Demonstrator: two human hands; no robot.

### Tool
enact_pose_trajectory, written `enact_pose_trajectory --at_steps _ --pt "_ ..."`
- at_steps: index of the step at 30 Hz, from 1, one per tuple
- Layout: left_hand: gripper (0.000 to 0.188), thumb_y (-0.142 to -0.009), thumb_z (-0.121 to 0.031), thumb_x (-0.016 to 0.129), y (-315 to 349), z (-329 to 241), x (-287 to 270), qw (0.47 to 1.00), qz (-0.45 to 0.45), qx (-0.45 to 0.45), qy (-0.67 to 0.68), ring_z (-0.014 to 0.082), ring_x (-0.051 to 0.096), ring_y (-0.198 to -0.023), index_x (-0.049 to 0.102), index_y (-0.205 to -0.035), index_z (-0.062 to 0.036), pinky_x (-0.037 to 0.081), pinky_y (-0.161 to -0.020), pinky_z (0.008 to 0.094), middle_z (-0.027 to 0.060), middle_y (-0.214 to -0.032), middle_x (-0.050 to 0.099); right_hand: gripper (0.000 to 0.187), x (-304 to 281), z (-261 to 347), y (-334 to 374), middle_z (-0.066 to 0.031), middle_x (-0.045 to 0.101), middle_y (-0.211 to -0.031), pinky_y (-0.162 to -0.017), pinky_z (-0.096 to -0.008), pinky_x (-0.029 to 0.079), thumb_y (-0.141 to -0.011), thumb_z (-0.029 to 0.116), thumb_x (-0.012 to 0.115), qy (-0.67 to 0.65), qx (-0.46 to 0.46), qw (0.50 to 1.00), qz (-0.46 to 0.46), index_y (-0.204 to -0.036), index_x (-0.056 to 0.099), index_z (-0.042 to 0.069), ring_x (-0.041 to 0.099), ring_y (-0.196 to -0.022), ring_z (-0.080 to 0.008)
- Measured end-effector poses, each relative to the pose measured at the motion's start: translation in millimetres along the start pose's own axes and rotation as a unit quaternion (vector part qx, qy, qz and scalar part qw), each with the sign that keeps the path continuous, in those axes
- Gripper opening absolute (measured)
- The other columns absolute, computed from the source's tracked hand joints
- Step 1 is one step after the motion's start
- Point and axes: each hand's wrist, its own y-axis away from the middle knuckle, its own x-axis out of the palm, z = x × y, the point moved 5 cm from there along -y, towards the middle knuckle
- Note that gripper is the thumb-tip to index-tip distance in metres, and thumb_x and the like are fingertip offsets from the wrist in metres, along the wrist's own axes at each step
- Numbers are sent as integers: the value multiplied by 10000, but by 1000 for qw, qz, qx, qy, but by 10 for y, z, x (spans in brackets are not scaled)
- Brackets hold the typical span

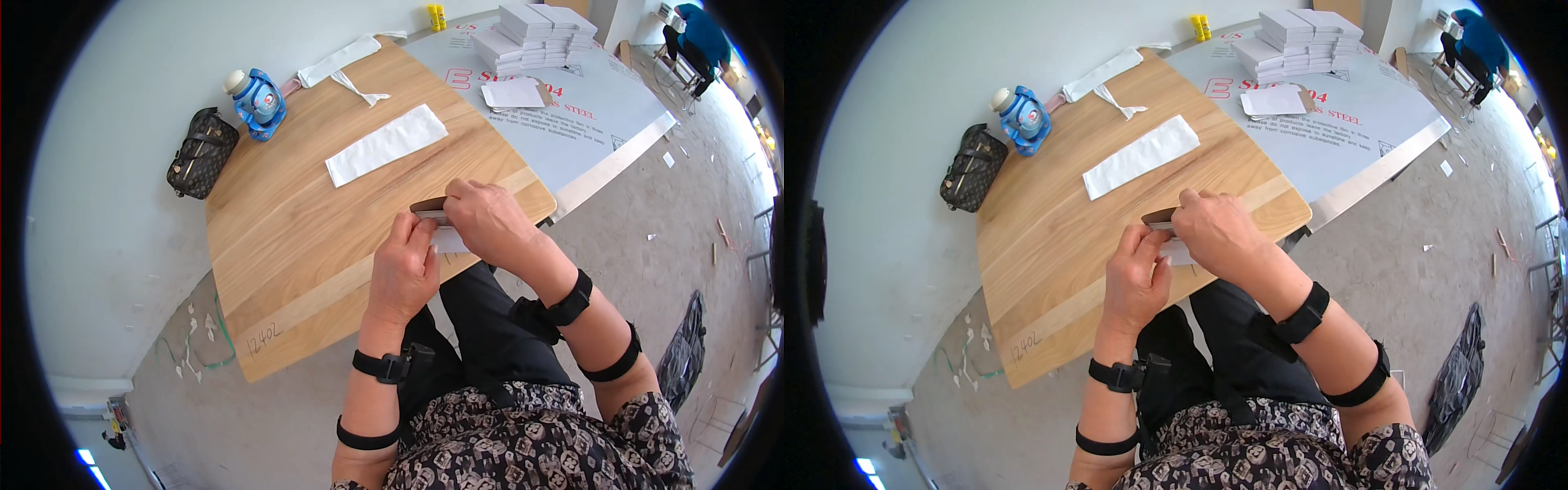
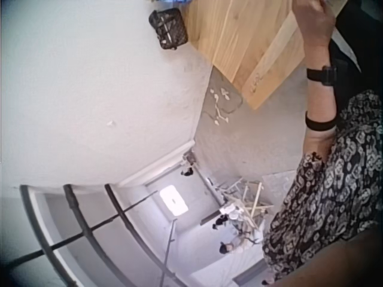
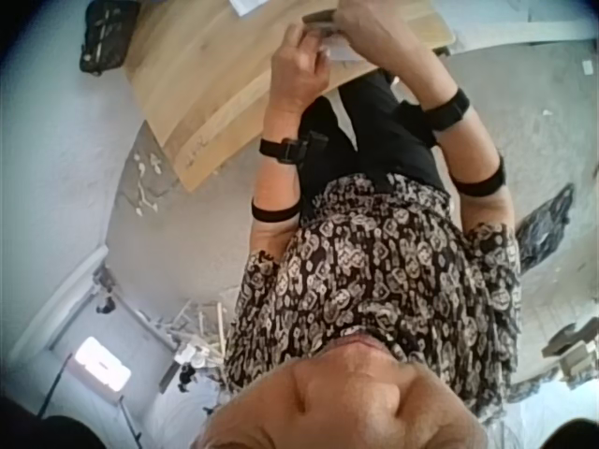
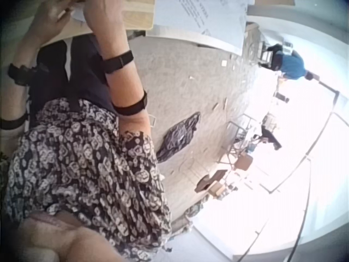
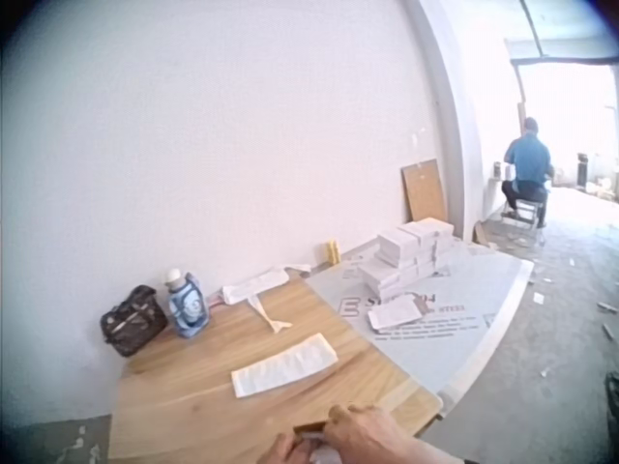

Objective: Fold white rectangular sheets and insert them into cardboard boxes.

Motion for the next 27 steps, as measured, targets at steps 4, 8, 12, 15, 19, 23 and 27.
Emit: enact_pose_trajectory --at_steps 4,8,12,15,19,23,27 --pt "299 -730 65 595 23 17 15 1000 13 -21 17 357 608 -843 603 -1027 42 521 -713 416 161 -997 546 17 -9 -1 36 -115 564 -844 -670 -372 521 -711 33 626 4 -45 999 -11 -713 614 20 615 -798 -283" --pt "287 -725 74 593 18 9 -10 1000 1 -16 8 351 611 -837 608 -1009 43 522 -705 413 158 -980 553 37 -67 17 44 -120 562 -825 -647 -371 533 -717 49 638 5 -63 997 -41 -728 619 20 632 -780 -281" --pt "251 -737 95 584 32 -14 -20 1000 -16 20 -4 313 629 -754 627 -973 24 521 -646 362 140 -950 584 50 -55 -9 58 -121 558 -823 -639 -374 533 -715 48 640 -6 -67 997 -24 -735 607 16 634 -765 -283" --pt "268 -736 96 582 59 -27 3 999 -19 30 -25 317 627 -779 627 -988 18 521 -663 371 138 -966 583 63 -26 -52 63 -124 562 -833 -639 -366 534 -720 49 641 -7 -57 998 -23 -759 600 19 636 -763 -286" --pt "380 -730 89 580 80 -77 5 994 -48 59 -77 326 601 -875 605 -1101 9 515 -735 392 141 -1012 567 72 -25 -49 68 -134 569 -848 -656 -362 535 -729 37 638 -13 -74 997 -15 -786 598 16 640 -784 -287" --pt "460 -728 73 586 111 -49 89 993 -13 29 -112 329 565 -921 576 -1184 11 499 -781 407 144 -1013 553 75 -51 -104 70 -146 564 -862 -672 -381 531 -737 8 632 -44 -79 996 -17 -800 592 0 634 -799 -306" --pt "506 -724 65 596 132 -14 107 992 2 21 -122 322 544 -894 559 -1225 11 488 -779 409 133 -972 541 101 -116 -130 116 -149 557 -870 -681 -398 523 -732 -18 632 -131 -69 989 -12 -817 577 -14 627 -815 -324"
